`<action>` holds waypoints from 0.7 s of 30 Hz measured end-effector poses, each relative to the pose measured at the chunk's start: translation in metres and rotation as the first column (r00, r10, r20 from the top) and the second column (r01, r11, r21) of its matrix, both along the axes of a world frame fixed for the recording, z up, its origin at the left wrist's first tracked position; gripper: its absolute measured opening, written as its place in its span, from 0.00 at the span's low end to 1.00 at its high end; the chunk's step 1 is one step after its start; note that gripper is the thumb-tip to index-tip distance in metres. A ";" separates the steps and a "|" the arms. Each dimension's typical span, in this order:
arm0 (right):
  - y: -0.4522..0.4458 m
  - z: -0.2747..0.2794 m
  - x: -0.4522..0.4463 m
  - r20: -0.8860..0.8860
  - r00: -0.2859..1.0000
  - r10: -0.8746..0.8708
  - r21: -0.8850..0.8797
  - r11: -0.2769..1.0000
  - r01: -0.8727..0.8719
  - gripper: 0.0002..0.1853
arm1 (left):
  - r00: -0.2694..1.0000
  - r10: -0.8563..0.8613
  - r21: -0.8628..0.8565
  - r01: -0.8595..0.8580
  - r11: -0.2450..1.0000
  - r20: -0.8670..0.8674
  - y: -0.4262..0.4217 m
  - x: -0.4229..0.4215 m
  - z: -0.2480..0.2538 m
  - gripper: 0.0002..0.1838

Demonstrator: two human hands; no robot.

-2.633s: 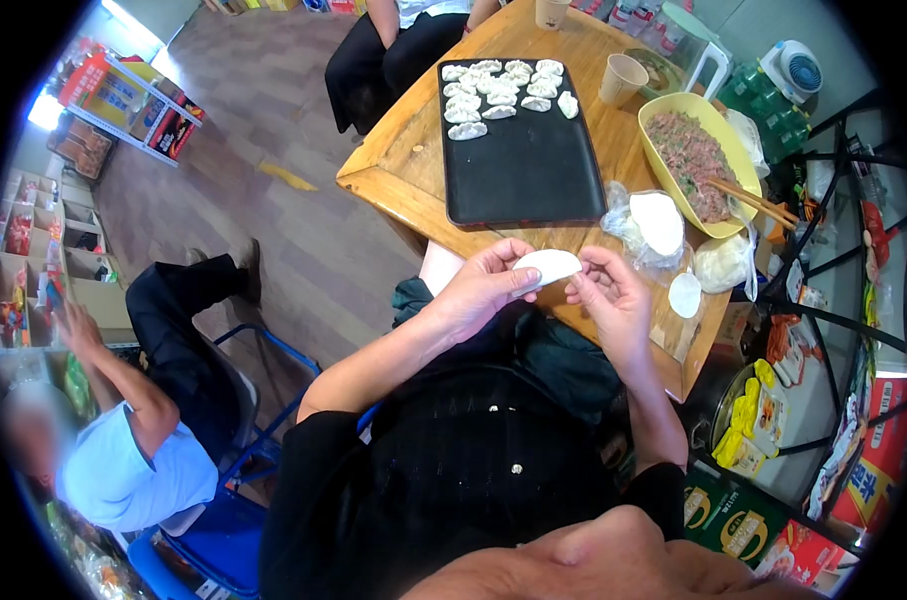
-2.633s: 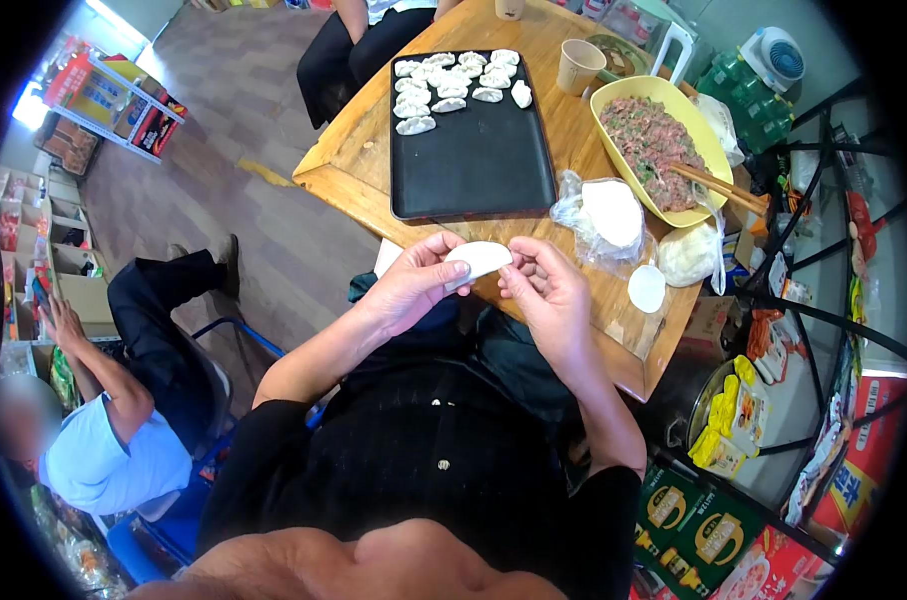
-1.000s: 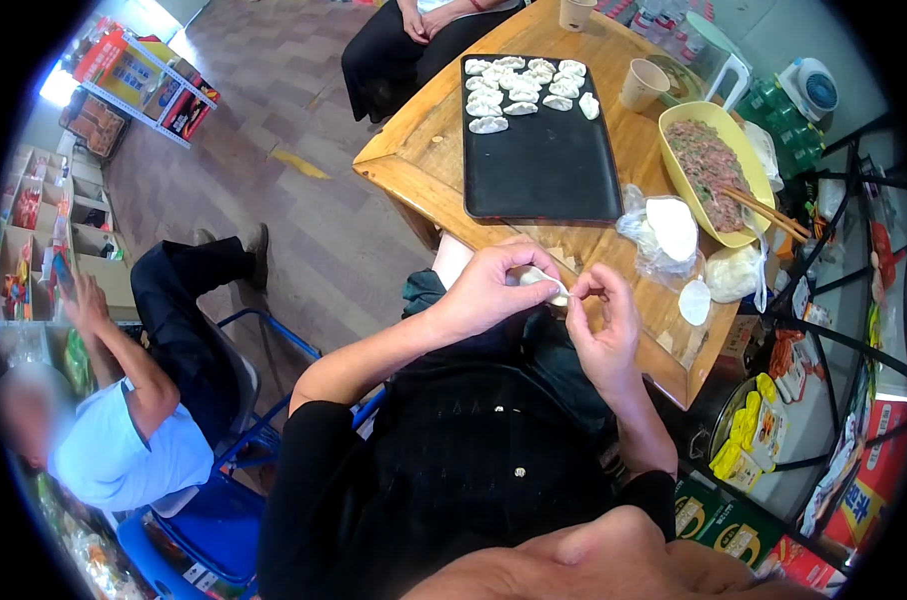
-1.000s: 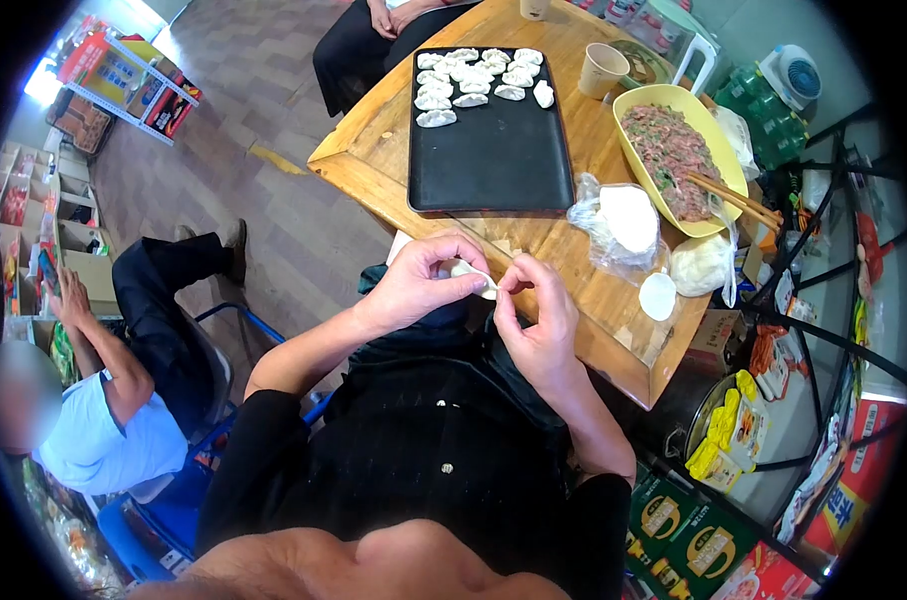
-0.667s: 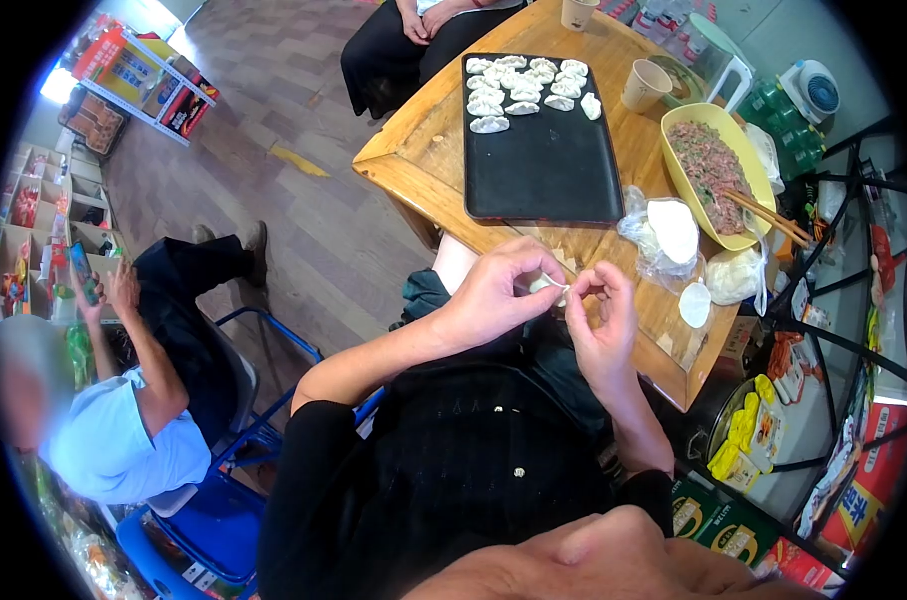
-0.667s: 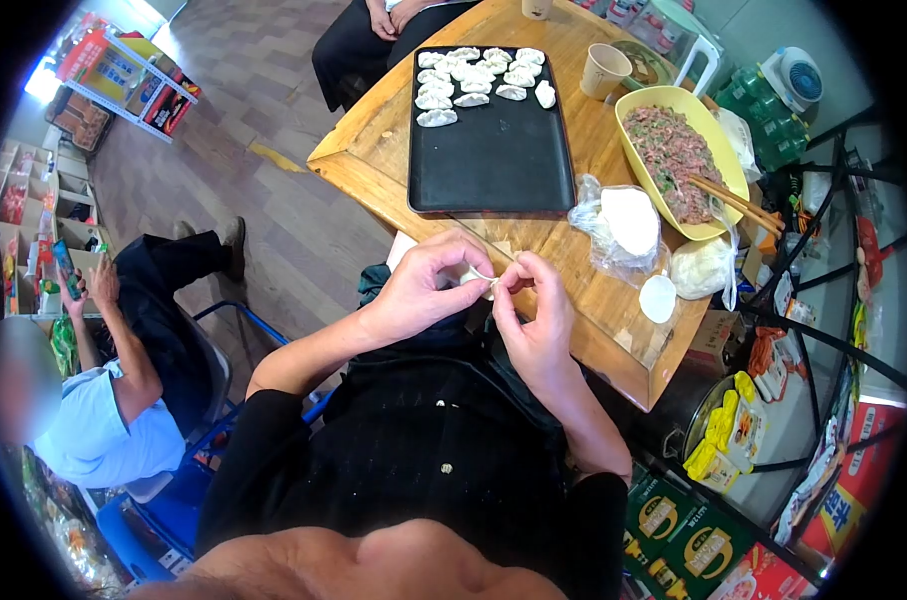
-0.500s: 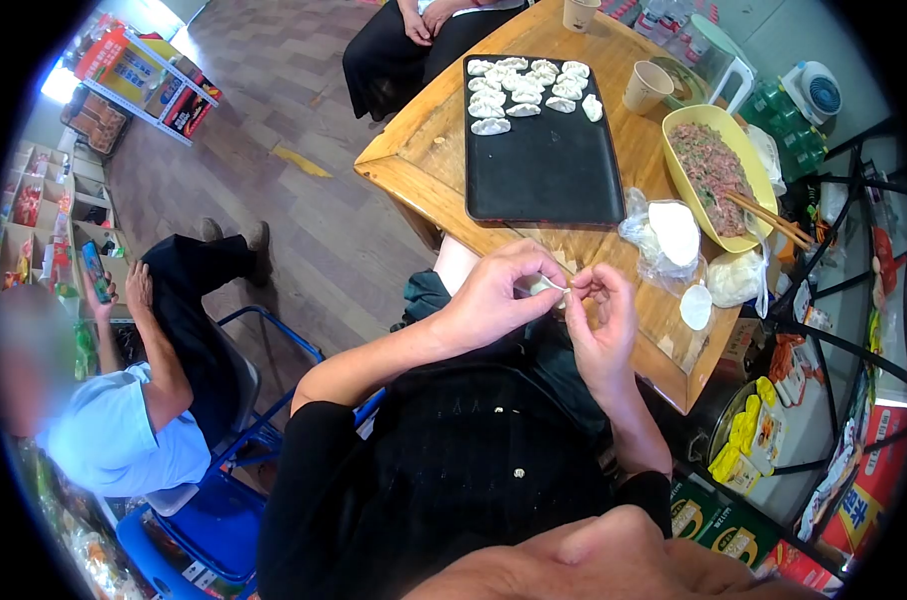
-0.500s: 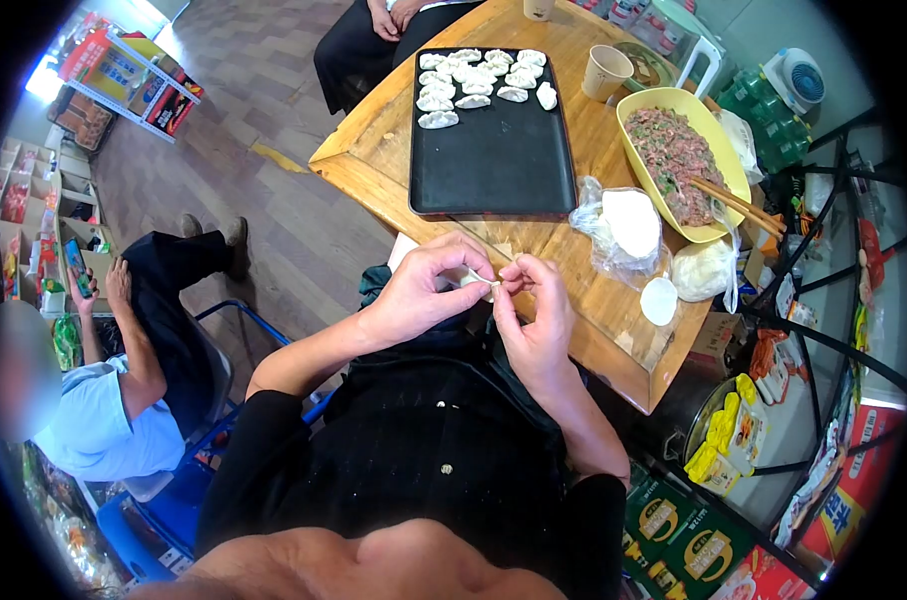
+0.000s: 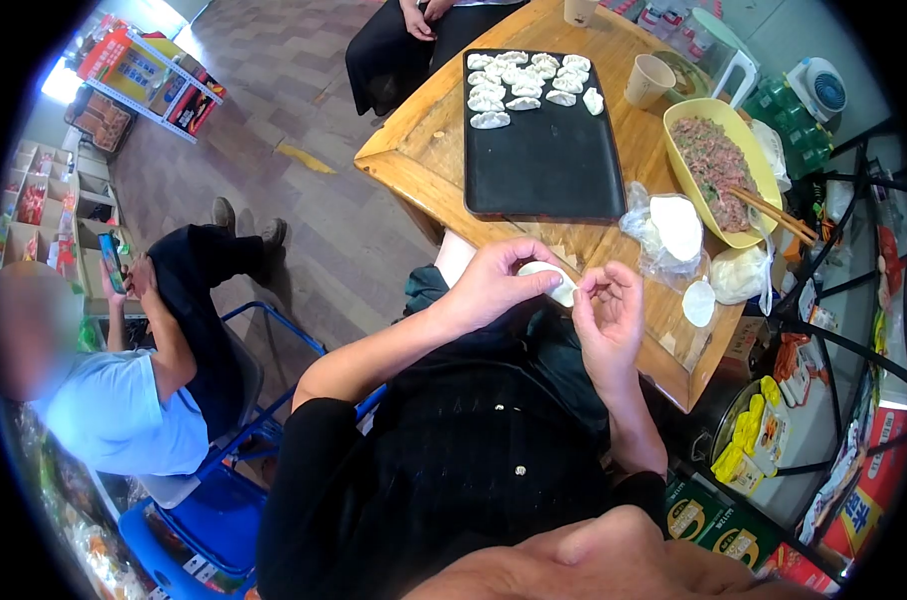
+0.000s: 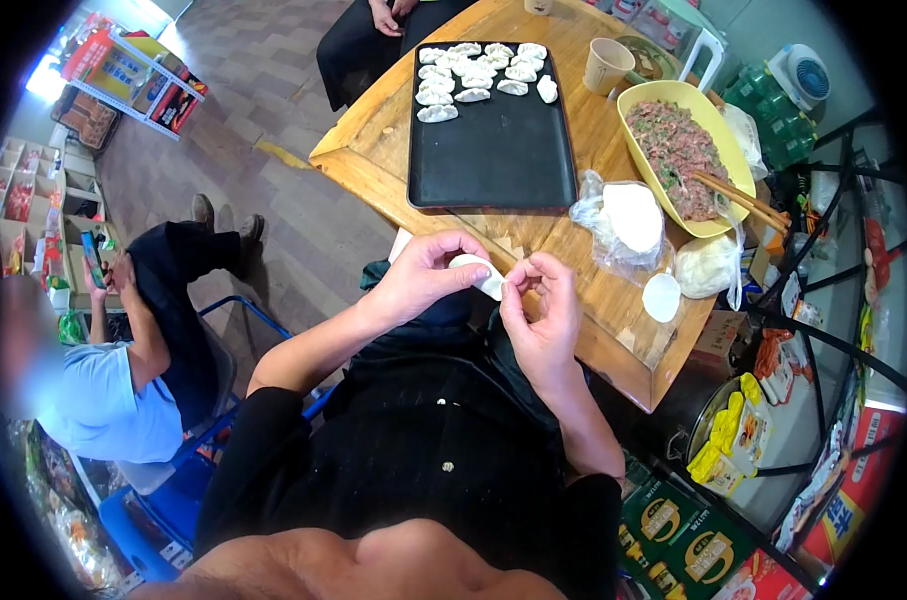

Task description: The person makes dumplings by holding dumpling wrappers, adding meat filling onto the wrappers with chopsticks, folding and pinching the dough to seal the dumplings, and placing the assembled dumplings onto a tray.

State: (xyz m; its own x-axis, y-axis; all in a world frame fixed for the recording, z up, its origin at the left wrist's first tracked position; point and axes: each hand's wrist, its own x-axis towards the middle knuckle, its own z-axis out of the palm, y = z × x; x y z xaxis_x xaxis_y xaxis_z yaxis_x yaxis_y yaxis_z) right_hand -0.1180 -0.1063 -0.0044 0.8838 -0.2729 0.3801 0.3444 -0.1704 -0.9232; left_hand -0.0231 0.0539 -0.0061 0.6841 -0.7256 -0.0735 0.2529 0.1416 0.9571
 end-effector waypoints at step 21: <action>0.001 -0.001 0.005 0.034 0.999 0.038 -0.156 0.987 -0.032 0.30 | 0.943 0.084 0.003 -0.090 0.996 0.321 0.004 -0.002 0.010 0.06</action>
State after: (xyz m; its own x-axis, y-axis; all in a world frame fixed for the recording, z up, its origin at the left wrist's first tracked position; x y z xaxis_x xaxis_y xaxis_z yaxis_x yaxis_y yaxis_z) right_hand -0.1126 -0.1050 -0.0054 0.8767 -0.1770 0.4474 0.3855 -0.2979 -0.8733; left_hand -0.0251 0.0577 0.0039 0.7339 -0.6630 0.1474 -0.0795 0.1317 0.9881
